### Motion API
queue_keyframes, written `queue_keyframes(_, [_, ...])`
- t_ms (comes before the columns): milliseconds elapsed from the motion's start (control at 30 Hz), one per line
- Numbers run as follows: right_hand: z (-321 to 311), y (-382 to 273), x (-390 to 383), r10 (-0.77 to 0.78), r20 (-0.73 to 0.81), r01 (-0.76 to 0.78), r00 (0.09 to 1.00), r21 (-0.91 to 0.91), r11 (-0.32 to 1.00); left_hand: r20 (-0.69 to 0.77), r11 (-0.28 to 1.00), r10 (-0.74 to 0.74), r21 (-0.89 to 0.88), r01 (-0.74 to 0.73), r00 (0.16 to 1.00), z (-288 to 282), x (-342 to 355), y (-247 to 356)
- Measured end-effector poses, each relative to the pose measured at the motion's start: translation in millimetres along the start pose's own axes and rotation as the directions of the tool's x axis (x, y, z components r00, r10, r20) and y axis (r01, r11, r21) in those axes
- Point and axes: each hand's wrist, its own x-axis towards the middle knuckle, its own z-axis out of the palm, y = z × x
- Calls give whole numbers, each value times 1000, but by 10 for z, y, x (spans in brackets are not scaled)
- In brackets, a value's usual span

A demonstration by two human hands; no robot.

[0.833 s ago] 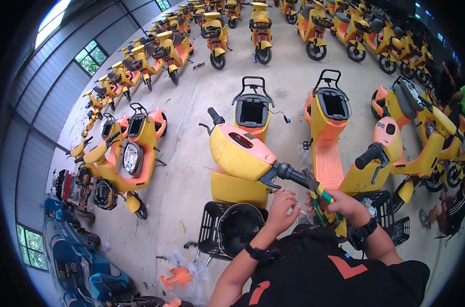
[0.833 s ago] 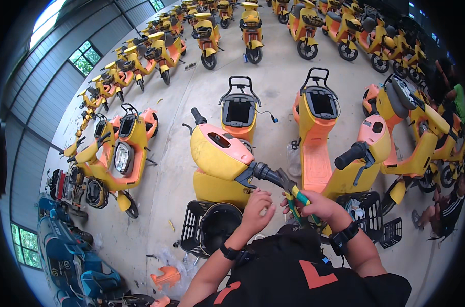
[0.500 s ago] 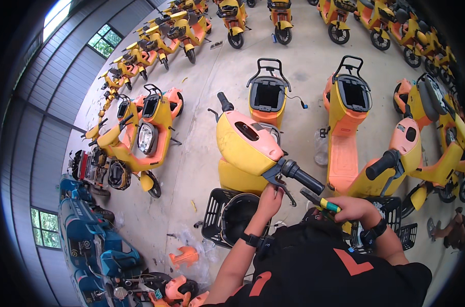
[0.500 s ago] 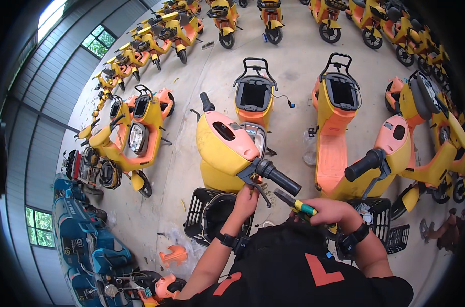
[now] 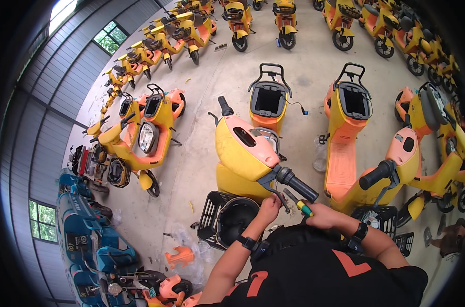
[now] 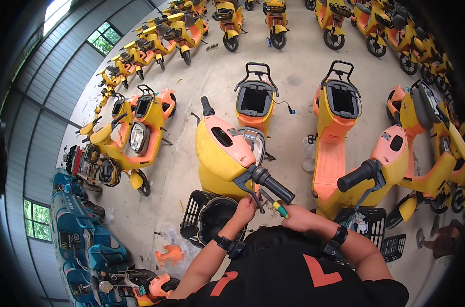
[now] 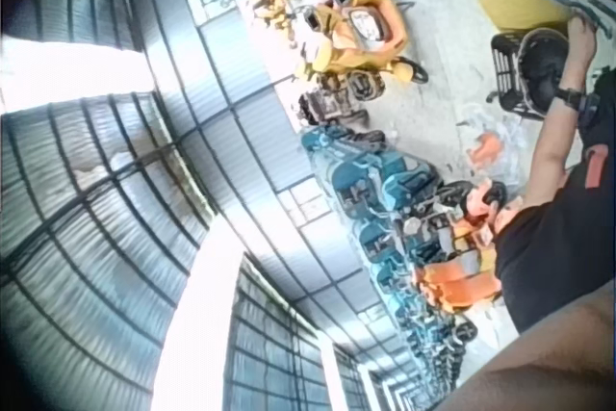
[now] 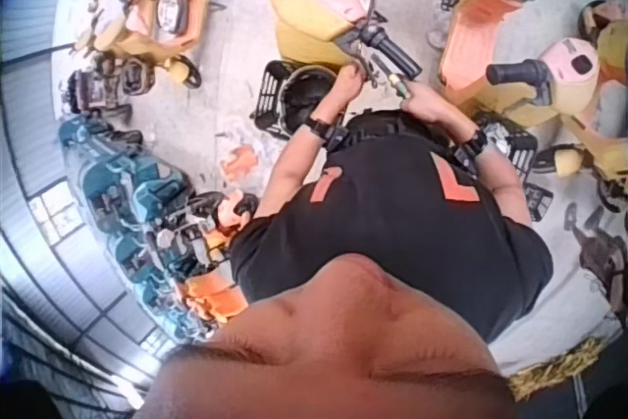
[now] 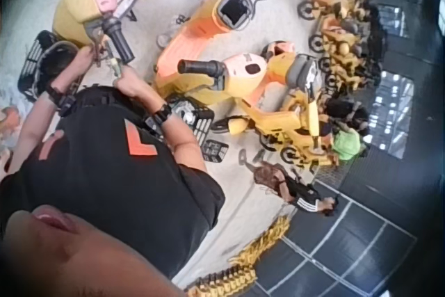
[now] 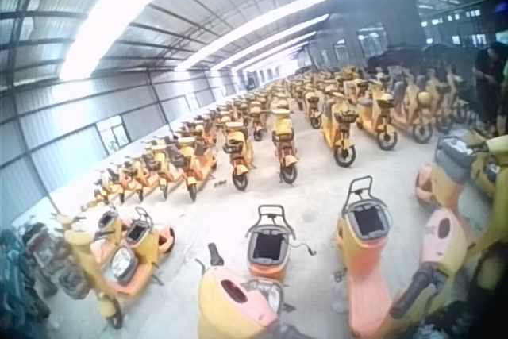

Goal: The person uses pliers to cut and pull wires on the handlebars of several electric scooters, then handles a detached plastic component and moves to work on another scooter in the warehouse.

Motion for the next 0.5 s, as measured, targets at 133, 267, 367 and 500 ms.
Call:
queue_keyframes(133, [133,-99,110,-25,-65,31,998,94,995,-11,1000,27,0,-27,1000,10,17,111])
queue_keyframes(267, [136,-350,167,-37,-115,48,993,93,994,66,997,37,62,-41,997,-36,28,100])
queue_keyframes(367, [284,-270,188,-82,-231,89,969,21,996,80,999,27,-30,-24,996,21,40,-12])
queue_keyframes(500, [248,-287,83,-64,-259,52,964,-52,997,65,990,-10,-140,19,998,-4,10,-53])
